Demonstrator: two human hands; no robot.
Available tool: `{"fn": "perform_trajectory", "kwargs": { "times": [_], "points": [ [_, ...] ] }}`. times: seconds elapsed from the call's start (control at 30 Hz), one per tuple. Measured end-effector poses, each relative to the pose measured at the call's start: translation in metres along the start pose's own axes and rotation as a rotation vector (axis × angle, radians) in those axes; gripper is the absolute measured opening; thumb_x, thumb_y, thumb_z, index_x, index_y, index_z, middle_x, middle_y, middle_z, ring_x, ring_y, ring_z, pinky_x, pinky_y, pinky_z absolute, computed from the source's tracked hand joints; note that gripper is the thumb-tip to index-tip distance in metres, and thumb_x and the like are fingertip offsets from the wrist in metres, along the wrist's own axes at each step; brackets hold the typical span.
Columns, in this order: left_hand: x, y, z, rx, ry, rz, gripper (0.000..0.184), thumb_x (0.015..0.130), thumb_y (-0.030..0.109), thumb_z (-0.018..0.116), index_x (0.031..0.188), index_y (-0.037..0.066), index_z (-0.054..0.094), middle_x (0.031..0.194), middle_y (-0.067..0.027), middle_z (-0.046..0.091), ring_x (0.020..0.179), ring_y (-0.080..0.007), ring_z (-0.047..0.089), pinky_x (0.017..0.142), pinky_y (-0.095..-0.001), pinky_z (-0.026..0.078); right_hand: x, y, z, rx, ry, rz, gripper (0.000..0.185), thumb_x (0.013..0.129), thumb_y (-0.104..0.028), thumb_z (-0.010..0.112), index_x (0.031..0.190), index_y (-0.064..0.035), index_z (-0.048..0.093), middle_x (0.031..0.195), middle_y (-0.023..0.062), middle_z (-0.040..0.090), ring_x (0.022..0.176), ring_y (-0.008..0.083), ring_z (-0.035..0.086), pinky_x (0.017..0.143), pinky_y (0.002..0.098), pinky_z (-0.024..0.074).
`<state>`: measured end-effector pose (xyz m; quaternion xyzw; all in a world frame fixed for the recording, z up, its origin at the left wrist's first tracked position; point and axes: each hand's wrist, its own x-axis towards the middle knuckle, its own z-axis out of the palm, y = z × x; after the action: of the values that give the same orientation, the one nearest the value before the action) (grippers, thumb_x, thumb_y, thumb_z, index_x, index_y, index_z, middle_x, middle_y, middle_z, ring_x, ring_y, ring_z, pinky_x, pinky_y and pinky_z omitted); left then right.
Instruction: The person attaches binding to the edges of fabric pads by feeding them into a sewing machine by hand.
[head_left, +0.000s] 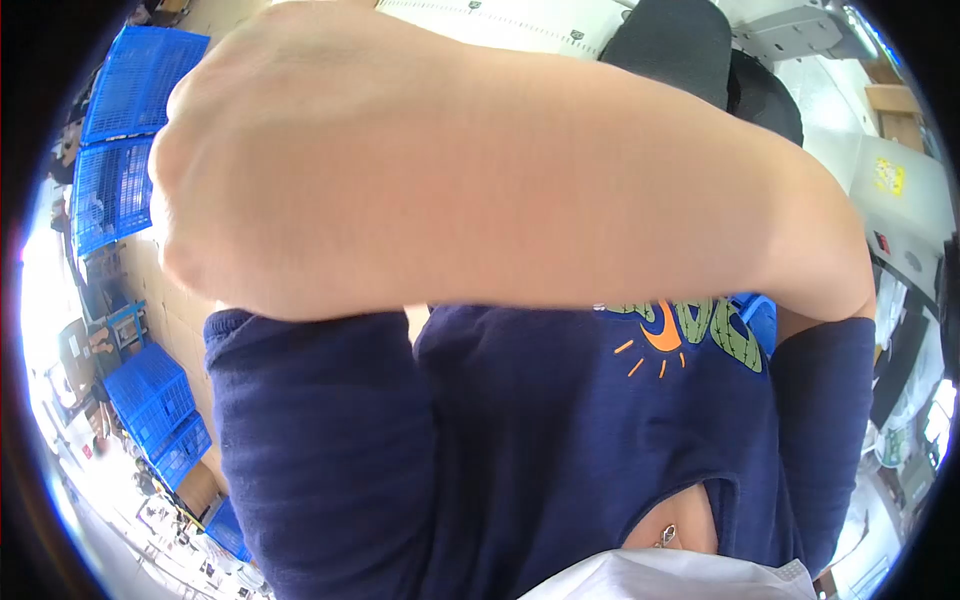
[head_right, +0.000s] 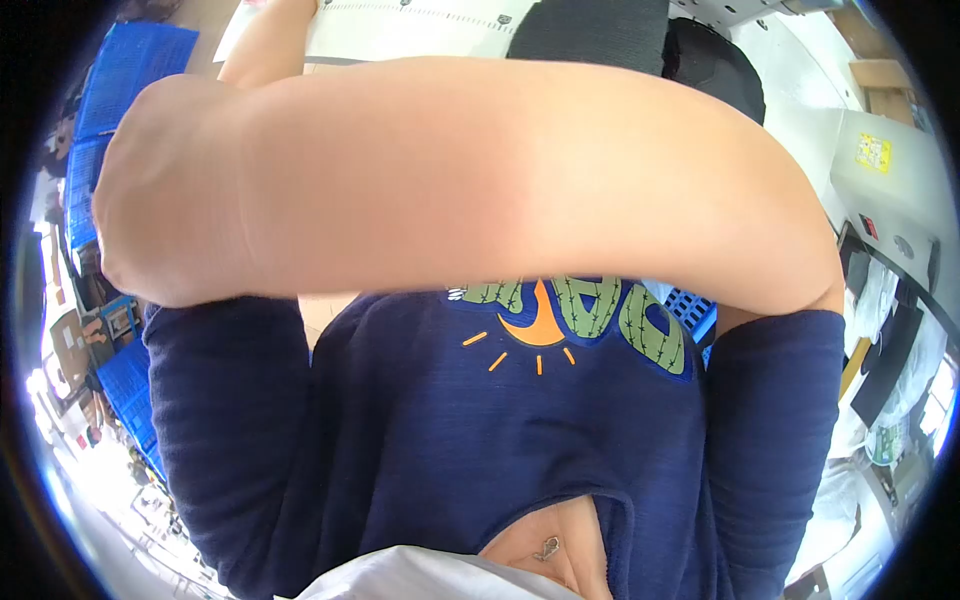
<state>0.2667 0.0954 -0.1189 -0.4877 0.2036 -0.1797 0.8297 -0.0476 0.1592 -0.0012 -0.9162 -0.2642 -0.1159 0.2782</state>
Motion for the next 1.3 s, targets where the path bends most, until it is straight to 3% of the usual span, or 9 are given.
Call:
{"fn": "perform_trajectory", "kwargs": {
  "times": [0.3,0.37,0.5,0.57,0.77,0.83,1.0,1.1,1.3],
  "points": [
    [-0.016,-0.019,0.010,-0.525,0.002,0.142,0.045,0.092,0.036,0.060,0.131,0.014,0.062,0.131,-0.0072,0.063,0.122,-0.0253,0.058,0.115,-0.0591,0.023,-0.068,0.031,-0.033,-0.018,0.227,0.202,0.041,0.089,-0.028,0.071,0.125,-0.0083,0.065,0.121,0.0127,0.066,0.105,0.0320,0.063,0.095,0.0408,0.0492],
    [-0.018,-0.012,0.032,-0.875,0.363,-0.042,0.037,0.089,0.028,0.062,0.122,0.011,0.067,0.123,-0.0087,0.066,0.118,-0.0270,0.060,0.112,-0.0588,0.029,-0.130,0.008,-0.090,-0.301,0.335,0.260,0.040,0.079,-0.013,0.074,0.116,-0.0043,0.063,0.118,0.0104,0.067,0.109,0.0265,0.063,0.092,0.0351,0.0504],
    [-0.068,-0.029,0.006,-1.640,1.163,-0.227,0.022,0.084,0.019,0.067,0.099,0.003,0.065,0.101,-0.0160,0.063,0.102,-0.0344,0.061,0.093,-0.0463,0.047,-0.256,0.007,-0.100,-0.506,0.392,0.554,0.074,0.066,-0.031,0.084,0.132,-0.0113,0.060,0.140,0.0139,0.054,0.131,0.0349,0.049,0.107,0.0490,0.0399],
    [-0.097,-0.034,-0.021,-2.037,1.296,-0.027,0.037,0.088,0.027,0.073,0.111,-0.001,0.063,0.112,-0.0184,0.064,0.105,-0.0342,0.061,0.090,-0.0426,0.049,-0.278,0.005,-0.072,-0.470,0.339,0.687,0.080,0.061,-0.034,0.086,0.134,-0.0168,0.059,0.150,0.0142,0.044,0.140,0.0373,0.038,0.111,0.0556,0.0338],
    [-0.212,-0.074,-0.149,-2.944,0.701,0.882,0.057,0.088,0.030,0.075,0.128,-0.006,0.055,0.114,-0.0196,0.063,0.104,-0.0331,0.063,0.094,-0.0394,0.049,-0.280,0.014,-0.024,-0.610,0.458,0.884,0.082,0.057,-0.014,0.085,0.134,-0.0210,0.060,0.154,0.0149,0.039,0.144,0.0376,0.033,0.115,0.0584,0.0273],
    [-0.224,-0.075,-0.166,-2.717,1.146,0.615,0.064,0.084,0.029,0.078,0.131,-0.005,0.052,0.119,-0.0218,0.059,0.112,-0.0353,0.059,0.099,-0.0419,0.047,-0.278,0.015,-0.024,-0.631,0.472,0.897,0.079,0.059,-0.022,0.083,0.134,-0.0181,0.060,0.153,0.0169,0.039,0.144,0.0380,0.034,0.116,0.0580,0.0250],
    [-0.224,-0.088,-0.164,-2.737,1.005,0.758,0.076,0.082,0.033,0.078,0.138,-0.006,0.044,0.130,-0.0223,0.052,0.120,-0.0378,0.054,0.103,-0.0437,0.043,-0.277,0.005,-0.039,-0.521,0.706,0.896,0.070,0.075,-0.033,0.078,0.137,-0.0081,0.055,0.149,0.0190,0.044,0.140,0.0380,0.039,0.114,0.0563,0.0273],
    [-0.233,-0.097,-0.159,-2.533,1.089,0.515,0.077,0.083,0.038,0.076,0.138,-0.005,0.043,0.129,-0.0223,0.052,0.120,-0.0388,0.053,0.102,-0.0448,0.044,-0.280,0.026,-0.056,-0.636,1.025,1.123,0.072,0.081,-0.034,0.077,0.136,0.0045,0.049,0.127,0.0222,0.059,0.118,0.0377,0.055,0.101,0.0444,0.0427],
    [-0.233,-0.100,-0.156,-2.470,1.063,0.512,0.074,0.081,0.039,0.079,0.131,-0.007,0.050,0.128,-0.0212,0.054,0.120,-0.0372,0.052,0.103,-0.0453,0.040,-0.278,0.054,-0.046,-0.467,0.904,1.268,0.058,0.079,-0.030,0.080,0.121,0.0044,0.060,0.119,0.0176,0.062,0.109,0.0344,0.059,0.093,0.0427,0.0474]
  ]
}}
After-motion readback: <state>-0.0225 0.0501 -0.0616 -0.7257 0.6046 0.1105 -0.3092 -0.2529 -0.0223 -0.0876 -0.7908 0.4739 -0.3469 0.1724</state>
